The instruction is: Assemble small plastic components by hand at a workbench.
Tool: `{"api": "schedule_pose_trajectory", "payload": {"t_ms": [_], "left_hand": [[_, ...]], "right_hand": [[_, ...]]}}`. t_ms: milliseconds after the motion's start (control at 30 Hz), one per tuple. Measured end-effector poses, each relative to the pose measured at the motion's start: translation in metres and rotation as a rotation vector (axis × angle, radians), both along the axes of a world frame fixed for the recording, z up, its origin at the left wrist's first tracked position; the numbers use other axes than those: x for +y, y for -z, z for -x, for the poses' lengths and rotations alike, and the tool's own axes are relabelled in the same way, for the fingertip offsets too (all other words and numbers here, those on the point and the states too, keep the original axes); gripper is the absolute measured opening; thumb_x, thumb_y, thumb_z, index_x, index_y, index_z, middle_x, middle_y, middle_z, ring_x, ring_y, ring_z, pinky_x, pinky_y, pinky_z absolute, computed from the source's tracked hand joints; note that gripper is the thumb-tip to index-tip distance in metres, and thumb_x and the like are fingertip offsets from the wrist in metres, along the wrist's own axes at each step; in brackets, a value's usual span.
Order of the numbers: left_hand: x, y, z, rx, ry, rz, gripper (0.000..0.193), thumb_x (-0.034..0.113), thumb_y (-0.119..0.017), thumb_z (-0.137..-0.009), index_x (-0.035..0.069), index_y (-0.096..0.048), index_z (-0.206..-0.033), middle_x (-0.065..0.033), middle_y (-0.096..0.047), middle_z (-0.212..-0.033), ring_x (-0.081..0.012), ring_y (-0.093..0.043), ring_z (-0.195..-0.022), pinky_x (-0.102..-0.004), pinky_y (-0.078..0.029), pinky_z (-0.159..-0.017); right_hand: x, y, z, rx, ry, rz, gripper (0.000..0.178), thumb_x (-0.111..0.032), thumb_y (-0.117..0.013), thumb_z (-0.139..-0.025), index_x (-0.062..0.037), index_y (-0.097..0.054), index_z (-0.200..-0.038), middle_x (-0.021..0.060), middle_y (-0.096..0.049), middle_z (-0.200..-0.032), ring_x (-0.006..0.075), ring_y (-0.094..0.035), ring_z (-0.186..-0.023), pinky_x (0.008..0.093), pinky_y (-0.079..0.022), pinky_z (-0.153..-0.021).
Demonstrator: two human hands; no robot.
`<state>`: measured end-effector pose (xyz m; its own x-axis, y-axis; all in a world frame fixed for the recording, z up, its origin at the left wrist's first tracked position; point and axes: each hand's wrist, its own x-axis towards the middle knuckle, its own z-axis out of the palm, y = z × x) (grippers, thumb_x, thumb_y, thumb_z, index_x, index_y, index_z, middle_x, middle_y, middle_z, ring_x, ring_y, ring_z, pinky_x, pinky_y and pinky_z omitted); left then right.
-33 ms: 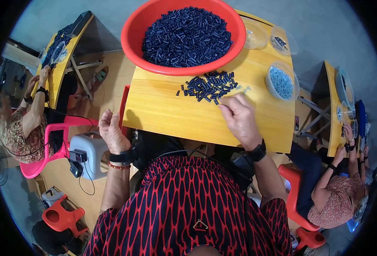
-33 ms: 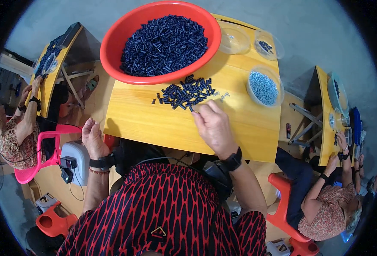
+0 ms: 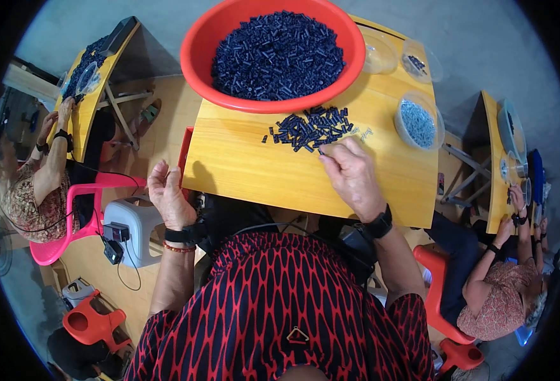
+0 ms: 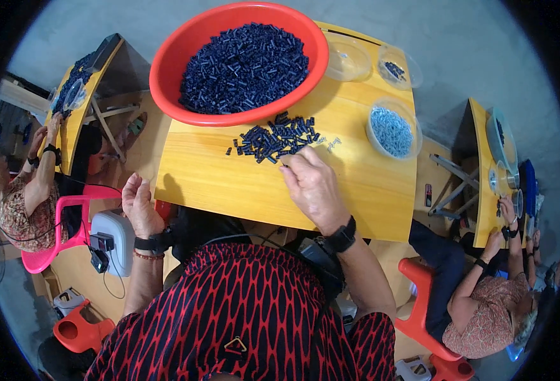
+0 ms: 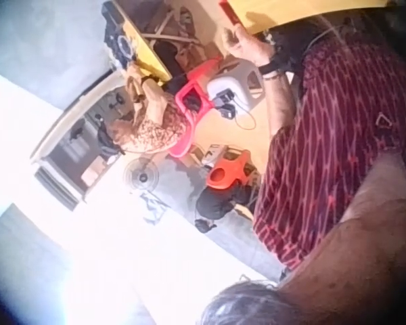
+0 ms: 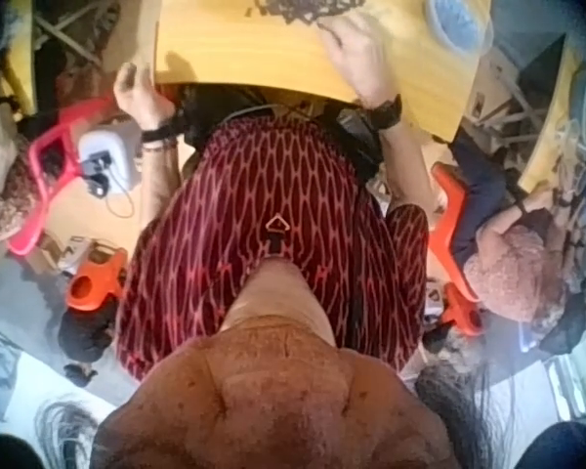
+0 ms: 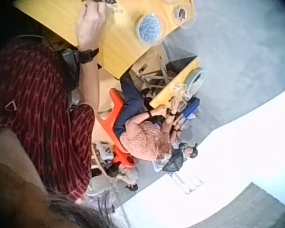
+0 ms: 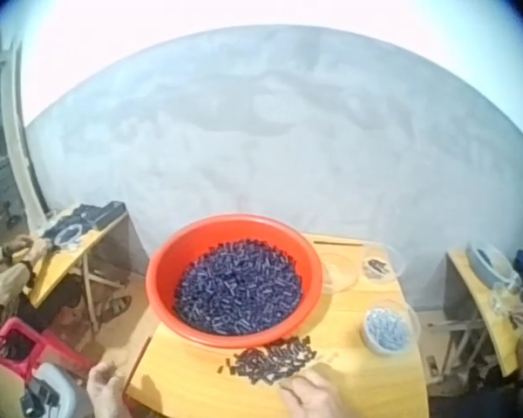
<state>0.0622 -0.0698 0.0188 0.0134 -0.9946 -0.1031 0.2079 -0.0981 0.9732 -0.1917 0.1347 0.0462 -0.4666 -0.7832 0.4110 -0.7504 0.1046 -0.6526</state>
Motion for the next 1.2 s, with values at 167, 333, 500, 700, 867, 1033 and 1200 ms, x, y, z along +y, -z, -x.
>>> {"api": "schedule_pose_trajectory", "payload": {"t_ms": [167, 333, 500, 700, 867, 1033, 1200], "left_hand": [[0.026, -0.013, 0.021, -0.062, 0.187, 0.206, 0.029, 0.0, -0.062, -0.089, 0.0, -0.055, -0.117, -0.0046, -0.059, -0.106, -0.0127, -0.056, -0.095, -0.0265, -0.044, -0.091], [0.045, -0.017, 0.039, -0.019, 0.482, 0.176, 0.024, 0.0, -0.064, -0.089, 0.001, -0.059, -0.112, -0.0039, -0.061, -0.104, -0.0099, -0.056, -0.097, -0.0234, -0.044, -0.088], [0.056, -0.011, 0.059, -0.037, 0.785, 0.054, 0.015, 0.005, -0.064, -0.091, 0.0, -0.062, -0.105, -0.0025, -0.063, -0.093, -0.0076, -0.057, -0.083, -0.0218, -0.047, -0.078], [0.064, -0.016, 0.076, 0.056, 0.956, -0.143, 0.018, 0.006, -0.065, -0.091, -0.002, -0.063, -0.107, -0.0077, -0.068, -0.096, -0.0108, -0.062, -0.083, -0.025, -0.052, -0.077], [0.069, -0.016, 0.084, 0.15, 0.996, -0.107, 0.022, 0.001, -0.068, -0.088, -0.002, -0.063, -0.109, -0.0075, -0.068, -0.098, -0.0111, -0.063, -0.088, -0.0251, -0.052, -0.083], [0.073, -0.019, 0.089, 0.167, 1.006, -0.061, 0.021, 0.0, -0.069, -0.087, -0.002, -0.063, -0.107, -0.0061, -0.068, -0.097, -0.0095, -0.063, -0.086, -0.0237, -0.052, -0.08], [0.075, -0.014, 0.091, 0.066, 0.999, -0.03, 0.007, -0.003, -0.066, -0.088, 0.0, -0.06, -0.093, -0.0017, -0.065, -0.08, -0.0054, -0.059, -0.069, -0.0209, -0.049, -0.063]], "right_hand": [[-0.021, 0.01, -0.004, 0.085, -0.023, -0.145, 0.012, -0.009, -0.068, -0.082, -0.0046, -0.066, -0.094, 0.0115, -0.055, -0.086, 0.0344, -0.062, -0.073, 0.0448, -0.051, -0.064], [-0.022, 0.008, -0.006, 0.207, -0.034, -0.25, 0.009, -0.01, -0.065, -0.085, -0.0028, -0.061, -0.086, 0.0131, -0.054, -0.085, 0.0367, -0.061, -0.069, 0.0469, -0.05, -0.061], [-0.022, 0.002, -0.013, 0.101, -0.054, -0.188, 0.009, -0.005, -0.065, -0.085, -0.0004, -0.057, -0.088, 0.0155, -0.054, -0.084, 0.038, -0.061, -0.072, 0.0472, -0.049, -0.063], [-0.015, -0.004, -0.03, -0.234, -0.138, 0.03, 0.014, 0.003, -0.064, -0.085, 0.0016, -0.057, -0.096, 0.0163, -0.061, -0.092, 0.0324, -0.065, -0.078, 0.0391, -0.052, -0.066], [-0.011, -0.004, -0.044, -0.592, -0.097, 0.054, 0.012, 0.007, -0.06, -0.088, 0.003, -0.057, -0.1, 0.0112, -0.063, -0.089, 0.0195, -0.068, -0.079, 0.0291, -0.055, -0.069], [-0.008, 0.008, -0.048, -0.806, -0.049, 0.14, 0.011, 0.008, -0.059, -0.088, 0.0023, -0.059, -0.097, 0.0096, -0.062, -0.087, 0.0181, -0.067, -0.077, 0.0278, -0.055, -0.069], [-0.008, -0.011, -0.044, -0.327, -0.137, 0.093, 0.01, 0.008, -0.061, -0.084, 0.0015, -0.06, -0.091, 0.0118, -0.06, -0.084, 0.0237, -0.064, -0.075, 0.0321, -0.051, -0.068]]}}
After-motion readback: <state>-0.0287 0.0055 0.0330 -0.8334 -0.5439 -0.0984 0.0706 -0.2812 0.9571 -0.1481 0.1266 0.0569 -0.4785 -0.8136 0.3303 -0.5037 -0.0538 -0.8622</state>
